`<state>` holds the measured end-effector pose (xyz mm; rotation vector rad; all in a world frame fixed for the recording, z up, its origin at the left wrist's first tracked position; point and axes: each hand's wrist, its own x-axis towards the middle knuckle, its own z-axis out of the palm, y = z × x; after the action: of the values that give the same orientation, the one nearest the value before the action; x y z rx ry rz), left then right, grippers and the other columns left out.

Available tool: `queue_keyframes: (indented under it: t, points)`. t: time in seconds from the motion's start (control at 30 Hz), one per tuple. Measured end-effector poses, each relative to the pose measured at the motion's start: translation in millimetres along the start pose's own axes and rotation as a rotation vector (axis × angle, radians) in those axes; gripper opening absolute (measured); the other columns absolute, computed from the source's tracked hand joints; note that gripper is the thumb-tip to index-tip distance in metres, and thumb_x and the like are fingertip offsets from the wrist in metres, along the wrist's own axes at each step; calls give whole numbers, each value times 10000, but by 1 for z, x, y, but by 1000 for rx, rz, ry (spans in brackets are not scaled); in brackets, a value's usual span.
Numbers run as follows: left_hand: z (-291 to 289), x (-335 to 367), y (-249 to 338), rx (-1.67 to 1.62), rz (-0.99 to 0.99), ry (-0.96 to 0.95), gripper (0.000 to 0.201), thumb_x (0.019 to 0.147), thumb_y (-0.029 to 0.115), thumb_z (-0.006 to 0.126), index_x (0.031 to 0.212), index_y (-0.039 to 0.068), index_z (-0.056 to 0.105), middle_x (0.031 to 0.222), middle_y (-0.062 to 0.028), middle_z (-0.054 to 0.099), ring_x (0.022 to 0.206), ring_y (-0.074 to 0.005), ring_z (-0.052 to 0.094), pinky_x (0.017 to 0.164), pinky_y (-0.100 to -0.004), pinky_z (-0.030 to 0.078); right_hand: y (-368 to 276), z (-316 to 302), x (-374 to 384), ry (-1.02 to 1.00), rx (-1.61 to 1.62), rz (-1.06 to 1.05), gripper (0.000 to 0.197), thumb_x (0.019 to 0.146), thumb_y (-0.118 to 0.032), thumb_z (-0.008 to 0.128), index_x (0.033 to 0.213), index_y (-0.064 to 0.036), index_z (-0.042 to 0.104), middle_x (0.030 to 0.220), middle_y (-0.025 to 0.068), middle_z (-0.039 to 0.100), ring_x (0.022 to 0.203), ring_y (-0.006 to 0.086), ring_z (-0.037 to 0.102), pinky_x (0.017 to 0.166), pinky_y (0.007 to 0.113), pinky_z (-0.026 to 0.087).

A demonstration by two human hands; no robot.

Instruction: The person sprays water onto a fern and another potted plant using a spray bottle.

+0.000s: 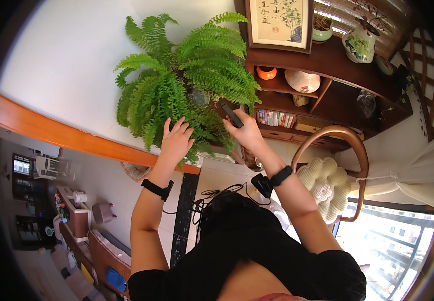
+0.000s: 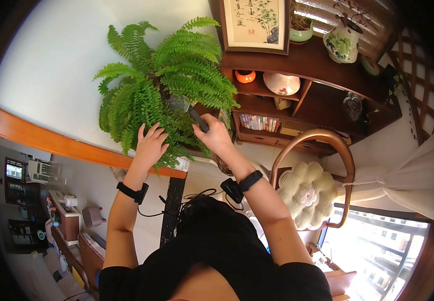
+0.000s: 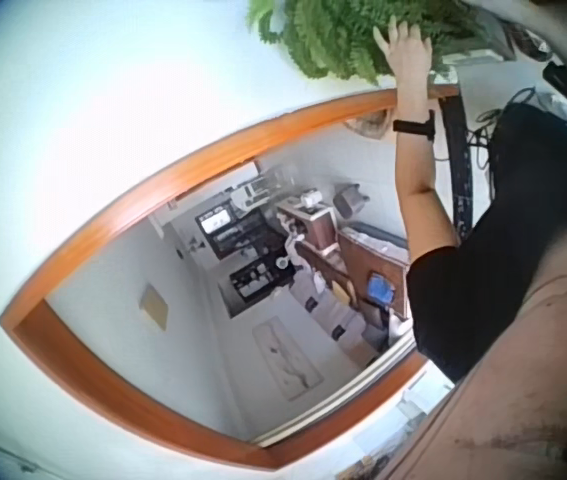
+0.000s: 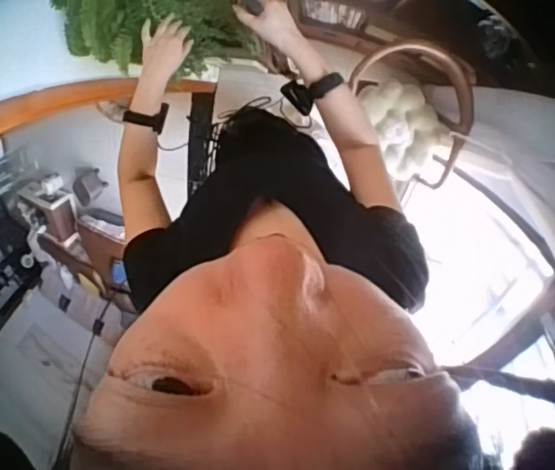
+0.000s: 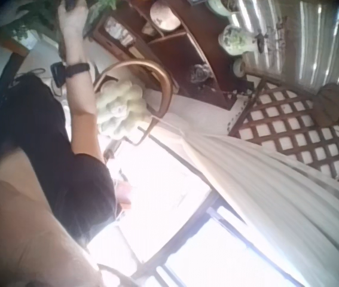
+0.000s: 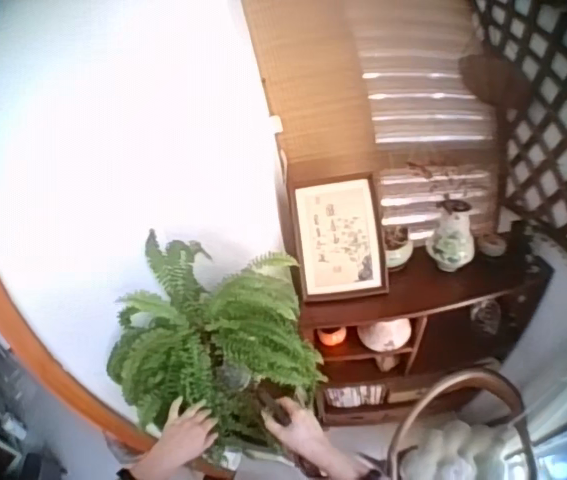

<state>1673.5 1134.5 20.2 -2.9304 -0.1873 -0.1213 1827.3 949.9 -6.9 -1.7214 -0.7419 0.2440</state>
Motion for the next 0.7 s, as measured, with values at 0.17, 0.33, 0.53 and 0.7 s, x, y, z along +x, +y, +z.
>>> queue_keyframes:
  t: [0.17,0.33,0.53,0.7]
  points:
    - [3,0,2,-11,14,25,259,796,245,631,1010,98,640,1160,-54,569,1254,-204,380,1087,-508,121,-2,-22,-6,-52,48,233,256,794,-219,646,935,-13,590,727,105,633,627,154,587,611,283,473]
    - [4,5,5,-8,30,19,273,803,246,630,1032,97,635,1166,-54,570,1244,-218,392,1078,-526,130,20,-34,4,186,155,-11,223,789,-204,649,911,-22,604,775,144,630,691,208,621,652,301,477]
    - [4,4,7,-17,6,9,281,806,247,627,1042,95,634,1173,-58,568,1252,-223,384,1079,-525,127,-4,-45,8,55,-26,211,245,812,-222,617,931,-10,590,679,140,598,620,199,591,575,312,463]
    - [4,4,10,-16,15,-8,312,811,250,623,1082,94,624,1174,-63,568,1254,-233,381,1079,-527,129,12,-21,-15,-138,127,-22,237,786,-191,618,956,-28,592,797,158,611,669,263,601,631,336,461]
